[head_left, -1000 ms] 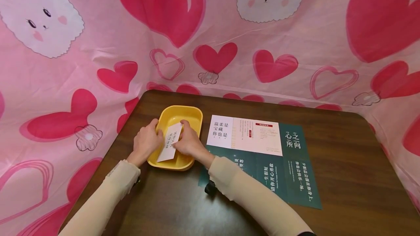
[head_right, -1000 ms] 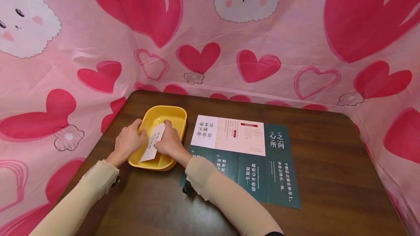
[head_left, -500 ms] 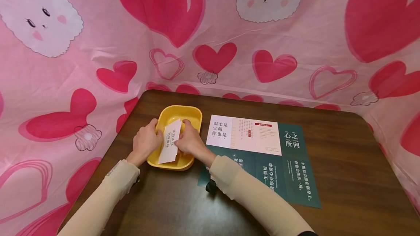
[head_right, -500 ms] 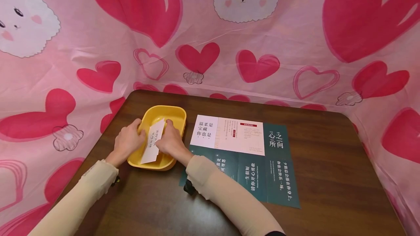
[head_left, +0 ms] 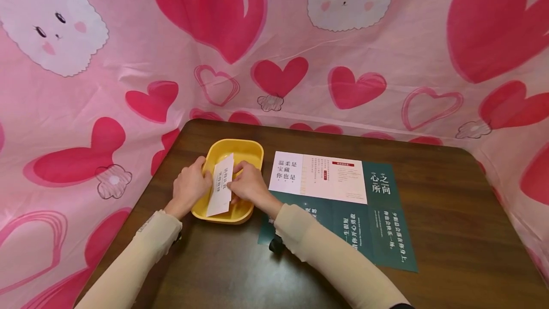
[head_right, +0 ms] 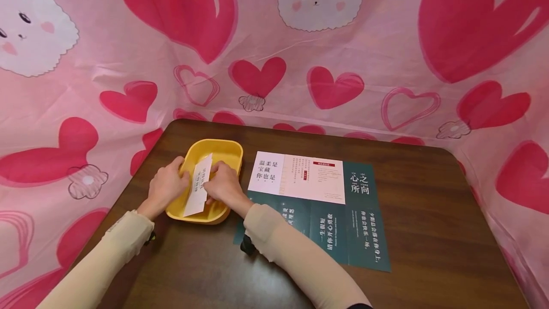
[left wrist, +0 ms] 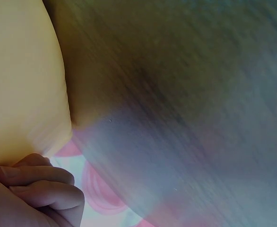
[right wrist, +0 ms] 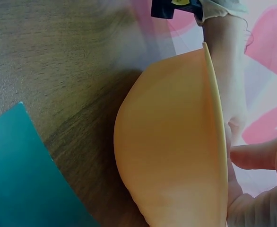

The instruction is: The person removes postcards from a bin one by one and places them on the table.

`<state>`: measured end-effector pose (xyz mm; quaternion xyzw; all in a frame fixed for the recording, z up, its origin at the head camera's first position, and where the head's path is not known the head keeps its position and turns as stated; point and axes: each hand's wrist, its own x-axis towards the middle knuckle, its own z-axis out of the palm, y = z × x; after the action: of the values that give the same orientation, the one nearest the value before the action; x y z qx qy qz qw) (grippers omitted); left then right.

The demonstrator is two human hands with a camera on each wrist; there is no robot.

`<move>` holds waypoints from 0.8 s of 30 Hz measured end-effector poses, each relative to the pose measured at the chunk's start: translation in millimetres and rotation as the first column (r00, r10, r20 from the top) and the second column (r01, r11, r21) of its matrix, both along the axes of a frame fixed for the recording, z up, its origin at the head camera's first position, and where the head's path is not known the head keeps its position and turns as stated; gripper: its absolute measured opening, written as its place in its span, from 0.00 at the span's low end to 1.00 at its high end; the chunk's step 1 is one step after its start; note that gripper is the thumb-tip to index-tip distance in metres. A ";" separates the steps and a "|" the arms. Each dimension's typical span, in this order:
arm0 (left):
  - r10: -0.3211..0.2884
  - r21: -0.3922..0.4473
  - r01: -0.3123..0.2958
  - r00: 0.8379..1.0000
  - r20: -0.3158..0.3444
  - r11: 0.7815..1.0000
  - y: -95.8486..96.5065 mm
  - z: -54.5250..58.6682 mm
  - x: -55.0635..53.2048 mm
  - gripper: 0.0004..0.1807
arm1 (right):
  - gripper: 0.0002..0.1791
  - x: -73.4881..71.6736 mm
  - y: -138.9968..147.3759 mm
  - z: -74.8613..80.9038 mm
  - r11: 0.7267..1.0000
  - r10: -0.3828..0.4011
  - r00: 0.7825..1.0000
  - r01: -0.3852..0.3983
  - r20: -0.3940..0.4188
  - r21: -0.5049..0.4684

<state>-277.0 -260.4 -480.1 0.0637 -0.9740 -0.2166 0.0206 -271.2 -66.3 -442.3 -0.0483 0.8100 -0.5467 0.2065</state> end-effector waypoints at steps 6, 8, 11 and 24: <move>0.005 -0.004 -0.005 1.000 0.009 1.000 0.4 -0.4 -0.2 0.24 | 0.15 -0.2 2.7 -0.9 1.000 -0.003 1.000 0.003 -0.005 -0.026; 0.004 0.002 -0.004 1.000 0.020 1.000 0.4 0.0 -0.2 0.24 | 0.14 -0.4 3.2 -0.8 1.000 -0.002 1.000 0.002 -0.007 -0.015; 0.001 0.006 -0.001 1.000 0.026 1.000 -0.1 0.2 -0.7 0.25 | 0.14 -0.1 3.6 0.0 1.000 -0.002 1.000 0.002 -0.009 -0.004; 0.002 0.005 -0.002 1.000 0.021 1.000 -1.1 -1.3 -0.6 0.24 | 0.13 0.5 3.6 1.2 1.000 -0.005 1.000 0.005 0.002 0.022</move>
<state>-277.6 -261.5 -481.4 0.0671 -0.9735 -0.2186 0.0103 -270.7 -62.7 -441.1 -0.0433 0.8159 -0.5384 0.2064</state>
